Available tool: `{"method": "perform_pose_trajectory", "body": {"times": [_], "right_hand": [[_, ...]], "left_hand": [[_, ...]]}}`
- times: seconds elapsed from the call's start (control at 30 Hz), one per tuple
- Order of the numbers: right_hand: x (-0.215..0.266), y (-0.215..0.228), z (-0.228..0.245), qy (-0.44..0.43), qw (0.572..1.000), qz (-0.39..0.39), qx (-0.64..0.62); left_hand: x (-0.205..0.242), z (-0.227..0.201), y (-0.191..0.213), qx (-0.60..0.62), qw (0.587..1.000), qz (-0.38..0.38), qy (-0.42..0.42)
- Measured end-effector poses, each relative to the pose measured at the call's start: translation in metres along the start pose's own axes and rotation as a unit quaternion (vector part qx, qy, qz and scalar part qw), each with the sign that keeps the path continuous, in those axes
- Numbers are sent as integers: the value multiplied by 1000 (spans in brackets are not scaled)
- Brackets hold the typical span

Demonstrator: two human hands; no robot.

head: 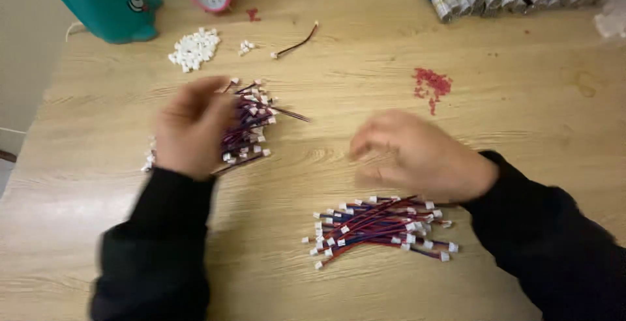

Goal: Attaching small red plastic clips to wire harnesses and sorting them into a new pile on a desk.

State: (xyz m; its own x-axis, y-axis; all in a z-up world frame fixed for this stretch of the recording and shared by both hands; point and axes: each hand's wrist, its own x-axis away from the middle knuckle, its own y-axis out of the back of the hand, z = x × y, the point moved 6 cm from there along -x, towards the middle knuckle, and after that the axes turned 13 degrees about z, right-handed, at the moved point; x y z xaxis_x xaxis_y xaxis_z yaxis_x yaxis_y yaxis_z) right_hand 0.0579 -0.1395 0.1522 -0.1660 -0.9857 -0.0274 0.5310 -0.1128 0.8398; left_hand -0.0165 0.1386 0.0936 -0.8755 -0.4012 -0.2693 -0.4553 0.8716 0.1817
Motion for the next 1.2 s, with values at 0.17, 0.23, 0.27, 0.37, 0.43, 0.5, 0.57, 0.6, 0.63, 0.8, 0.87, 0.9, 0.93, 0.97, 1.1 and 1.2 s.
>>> {"method": "perform_pose_trajectory", "body": {"times": [0.17, 0.23, 0.27, 0.37, 0.43, 0.5, 0.57, 0.6, 0.63, 0.8, 0.87, 0.9, 0.93, 0.97, 1.1, 1.2], "right_hand": [[24, -36, -10, -59, 984, 144, 84], [29, -47, -15, -94, 978, 168, 84], [30, -50, -17, -91, 978, 166, 84], [27, -55, -26, -123, 978, 151, 73], [24, -53, -37, -155, 976, 136, 63], [24, -49, -49, -155, 980, 105, 63], [24, -36, -52, -204, 973, 94, 44], [27, -27, -57, -253, 964, 82, 25], [28, -20, -51, -254, 963, 79, 29], [39, 3, -36, -286, 957, 52, -13], [42, 4, -46, -286, 958, 25, -10], [43, 6, -50, -284, 959, 0, -7], [46, 10, -62, -286, 958, -6, -3], [50, 17, -73, -295, 955, -35, -4], [68, 38, -108, -323, 942, -73, 49], [63, 30, -92, -320, 946, 8, 51]], "left_hand": [[17, -1, 71, -161, 980, -114, -5], [25, -13, 68, -304, 944, -119, -40], [30, -29, 55, -333, 933, -105, -90], [37, -52, 8, -308, 939, -25, -149], [39, -54, -28, -255, 953, 40, -158], [41, -45, -68, -210, 964, 104, -122], [40, -29, -90, -200, 962, 159, -93], [39, -20, -104, -190, 956, 213, -63], [46, -35, -112, -189, 956, 213, -68], [108, -76, -170, -396, 800, 415, -175], [108, -63, -178, -404, 807, 386, -192], [107, -59, -181, -411, 813, 356, -209], [100, -51, -185, -411, 812, 355, -215], [92, -43, -187, -425, 811, 339, -214], [56, -21, -192, -476, 804, 327, -144], [41, -6, -193, -476, 813, 306, -141]]}}
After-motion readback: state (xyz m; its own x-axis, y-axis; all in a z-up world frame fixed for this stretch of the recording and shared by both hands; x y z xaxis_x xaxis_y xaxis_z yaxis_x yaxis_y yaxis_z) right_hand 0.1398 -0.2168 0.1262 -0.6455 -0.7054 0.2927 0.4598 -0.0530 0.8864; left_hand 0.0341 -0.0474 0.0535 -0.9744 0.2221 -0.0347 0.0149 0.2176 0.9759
